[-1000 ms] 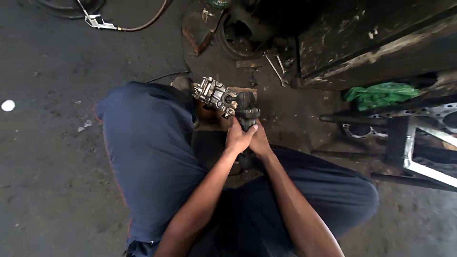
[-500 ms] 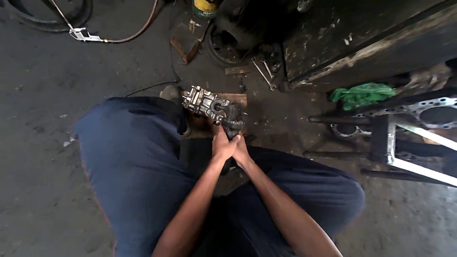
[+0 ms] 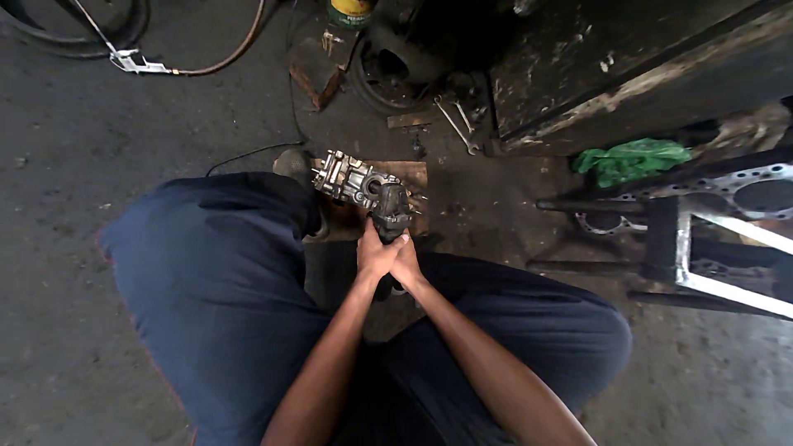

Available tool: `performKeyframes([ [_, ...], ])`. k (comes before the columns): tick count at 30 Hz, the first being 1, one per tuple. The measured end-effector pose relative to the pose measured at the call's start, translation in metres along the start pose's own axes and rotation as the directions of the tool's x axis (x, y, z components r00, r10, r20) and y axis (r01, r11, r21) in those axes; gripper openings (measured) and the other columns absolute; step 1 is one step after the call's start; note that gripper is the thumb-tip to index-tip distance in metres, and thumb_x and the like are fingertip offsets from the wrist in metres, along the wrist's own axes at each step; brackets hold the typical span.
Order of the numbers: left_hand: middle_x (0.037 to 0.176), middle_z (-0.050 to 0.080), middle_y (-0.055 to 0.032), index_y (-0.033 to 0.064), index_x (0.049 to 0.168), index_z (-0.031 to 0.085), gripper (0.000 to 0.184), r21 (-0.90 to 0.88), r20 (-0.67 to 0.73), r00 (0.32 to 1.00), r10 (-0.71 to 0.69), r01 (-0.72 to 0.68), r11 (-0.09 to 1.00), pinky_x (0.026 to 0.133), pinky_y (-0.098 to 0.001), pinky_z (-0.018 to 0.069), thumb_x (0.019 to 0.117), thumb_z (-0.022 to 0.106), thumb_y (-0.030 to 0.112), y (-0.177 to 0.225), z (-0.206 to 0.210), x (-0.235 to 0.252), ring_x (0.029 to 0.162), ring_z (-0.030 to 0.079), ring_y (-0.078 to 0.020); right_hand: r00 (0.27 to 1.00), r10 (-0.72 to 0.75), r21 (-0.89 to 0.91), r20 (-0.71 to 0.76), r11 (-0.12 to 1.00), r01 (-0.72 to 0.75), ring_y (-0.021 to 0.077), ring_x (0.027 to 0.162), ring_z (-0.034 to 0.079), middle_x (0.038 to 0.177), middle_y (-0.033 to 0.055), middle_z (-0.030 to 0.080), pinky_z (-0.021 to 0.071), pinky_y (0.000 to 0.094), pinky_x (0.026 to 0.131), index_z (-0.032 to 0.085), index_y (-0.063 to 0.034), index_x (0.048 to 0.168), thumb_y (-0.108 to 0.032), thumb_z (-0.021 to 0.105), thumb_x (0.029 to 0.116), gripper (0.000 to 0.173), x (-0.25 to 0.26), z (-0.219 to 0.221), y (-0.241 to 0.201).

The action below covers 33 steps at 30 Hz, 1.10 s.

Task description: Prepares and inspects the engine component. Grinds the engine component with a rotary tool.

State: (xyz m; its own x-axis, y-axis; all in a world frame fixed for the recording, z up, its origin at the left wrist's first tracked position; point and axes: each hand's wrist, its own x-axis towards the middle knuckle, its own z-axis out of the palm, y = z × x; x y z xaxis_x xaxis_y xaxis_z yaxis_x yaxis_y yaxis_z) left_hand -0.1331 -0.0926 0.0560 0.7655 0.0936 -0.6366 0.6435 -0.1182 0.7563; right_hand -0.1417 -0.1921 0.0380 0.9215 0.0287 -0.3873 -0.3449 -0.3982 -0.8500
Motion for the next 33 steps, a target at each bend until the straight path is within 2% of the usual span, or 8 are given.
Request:
performKeyframes([
  [8,0.135,0.065,-0.0163,0.0055,0.154,0.040,0.087,0.026,0.014,1.000,-0.021,0.021,0.999,0.110,-0.0485,0.0483,0.0842,0.083,0.037,-0.001,-0.001,0.002,0.128,0.061,-0.0259,1.000,0.011,-0.054,0.004,0.998,-0.011,0.0137,0.122,0.061,0.132,0.0180,0.063,0.0479,0.0280,0.109,0.041,0.0082,0.146,-0.014,0.075,0.0892,0.070,0.001,0.002,0.002],
  [12,0.135,0.065,-0.0162,0.0049,0.153,0.041,0.086,0.009,0.006,1.000,-0.020,0.020,1.000,0.111,-0.0477,0.0481,0.0838,0.084,0.035,-0.002,-0.003,0.004,0.128,0.061,-0.0255,1.000,-0.009,-0.043,-0.003,0.999,0.008,0.0131,0.119,0.063,0.129,0.0175,0.065,0.0494,0.0277,0.107,0.043,0.0089,0.143,-0.013,0.075,0.0883,0.067,0.003,0.005,0.004],
  [18,0.136,0.064,-0.0160,0.0037,0.151,0.044,0.085,-0.061,0.014,1.000,-0.022,0.022,0.998,0.112,-0.0457,0.0485,0.0815,0.086,0.030,-0.011,-0.003,0.010,0.129,0.061,-0.0239,1.000,0.007,-0.064,0.013,0.998,-0.006,0.0165,0.125,0.061,0.133,0.0199,0.062,0.0473,0.0302,0.110,0.041,0.0098,0.145,-0.010,0.072,0.0893,0.067,0.006,0.007,0.008],
  [21,0.137,0.064,-0.0151,0.0047,0.151,0.045,0.085,-0.077,0.026,1.000,-0.013,0.015,0.997,0.112,-0.0452,0.0480,0.0805,0.086,0.028,-0.015,-0.004,0.012,0.130,0.060,-0.0234,1.000,0.028,-0.090,0.014,0.996,-0.027,0.0167,0.123,0.062,0.132,0.0189,0.063,0.0485,0.0312,0.109,0.043,0.0079,0.145,-0.010,0.073,0.0895,0.065,0.007,0.007,0.010],
  [33,0.138,0.063,-0.0157,0.0063,0.154,0.041,0.087,-0.001,0.034,0.999,-0.028,0.028,1.000,0.112,-0.0483,0.0472,0.0827,0.084,0.033,-0.008,-0.002,0.001,0.130,0.060,-0.0258,1.000,0.021,-0.101,-0.013,0.995,-0.022,0.0164,0.126,0.059,0.135,0.0194,0.060,0.0462,0.0295,0.111,0.041,0.0071,0.146,-0.012,0.072,0.0907,0.066,-0.004,0.003,0.008],
])
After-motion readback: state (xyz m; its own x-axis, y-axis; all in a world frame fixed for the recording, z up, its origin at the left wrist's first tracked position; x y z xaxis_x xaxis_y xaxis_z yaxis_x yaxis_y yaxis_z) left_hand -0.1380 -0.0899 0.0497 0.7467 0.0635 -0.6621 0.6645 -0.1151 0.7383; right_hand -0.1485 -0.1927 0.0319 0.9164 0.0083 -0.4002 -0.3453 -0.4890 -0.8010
